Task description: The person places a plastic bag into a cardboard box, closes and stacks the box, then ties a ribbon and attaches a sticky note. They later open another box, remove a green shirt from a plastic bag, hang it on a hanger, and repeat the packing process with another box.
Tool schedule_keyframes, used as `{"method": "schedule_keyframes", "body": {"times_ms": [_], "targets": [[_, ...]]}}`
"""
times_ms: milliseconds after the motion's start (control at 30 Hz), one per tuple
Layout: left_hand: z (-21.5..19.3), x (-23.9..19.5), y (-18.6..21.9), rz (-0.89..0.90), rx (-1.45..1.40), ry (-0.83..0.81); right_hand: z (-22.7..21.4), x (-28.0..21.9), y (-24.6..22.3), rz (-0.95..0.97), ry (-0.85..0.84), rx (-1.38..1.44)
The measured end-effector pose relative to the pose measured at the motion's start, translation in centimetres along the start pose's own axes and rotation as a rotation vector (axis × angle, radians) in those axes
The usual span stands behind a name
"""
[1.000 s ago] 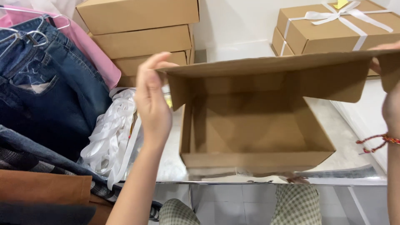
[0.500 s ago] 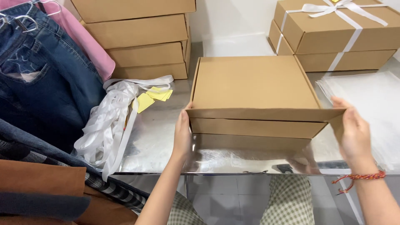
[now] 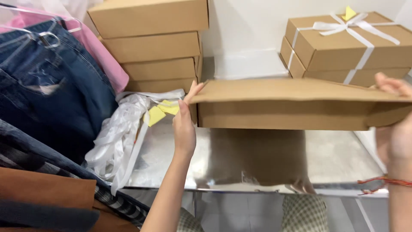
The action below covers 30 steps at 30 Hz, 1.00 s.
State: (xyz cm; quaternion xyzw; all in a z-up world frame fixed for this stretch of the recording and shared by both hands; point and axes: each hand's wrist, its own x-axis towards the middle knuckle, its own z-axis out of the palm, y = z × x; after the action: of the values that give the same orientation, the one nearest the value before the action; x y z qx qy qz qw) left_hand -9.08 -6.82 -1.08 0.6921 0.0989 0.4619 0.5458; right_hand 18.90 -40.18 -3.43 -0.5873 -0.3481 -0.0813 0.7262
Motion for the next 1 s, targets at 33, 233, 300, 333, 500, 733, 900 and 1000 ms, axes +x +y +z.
{"method": "schedule_keyframes", "body": {"times_ms": [33,233,300,333,500,733,900,1000], "targets": [[0.2,0.5,1.5,0.021,-0.034,-0.002,0.9,1.4,-2.0,0.095,0.082,-0.062],[-0.2,3.2,3.8,0.152,0.139,0.086,2.3,5.4,-4.4,0.104,0.094,-0.167],[-0.2,3.9,4.4,0.16,0.246,0.112,2.0,6.3,-4.5,0.069,0.07,-0.189],[-0.1,4.2,5.1,0.127,0.252,0.124,1.9,6.7,-4.6,0.037,0.043,-0.213],[-0.8,5.8,5.0,0.118,0.188,0.095,1.2,8.1,-4.3,-0.053,-0.026,-0.279],[-1.6,7.3,3.2,0.07,0.06,0.001,1.1,8.3,-3.9,-0.097,-0.043,-0.277],[-3.0,8.7,-1.8,0.005,0.153,0.091,1.7,8.4,-5.7,-0.028,-0.016,-0.168],[-2.2,8.3,0.6,0.134,0.169,0.05,2.1,8.2,-7.6,0.02,-0.087,-0.108]]}}
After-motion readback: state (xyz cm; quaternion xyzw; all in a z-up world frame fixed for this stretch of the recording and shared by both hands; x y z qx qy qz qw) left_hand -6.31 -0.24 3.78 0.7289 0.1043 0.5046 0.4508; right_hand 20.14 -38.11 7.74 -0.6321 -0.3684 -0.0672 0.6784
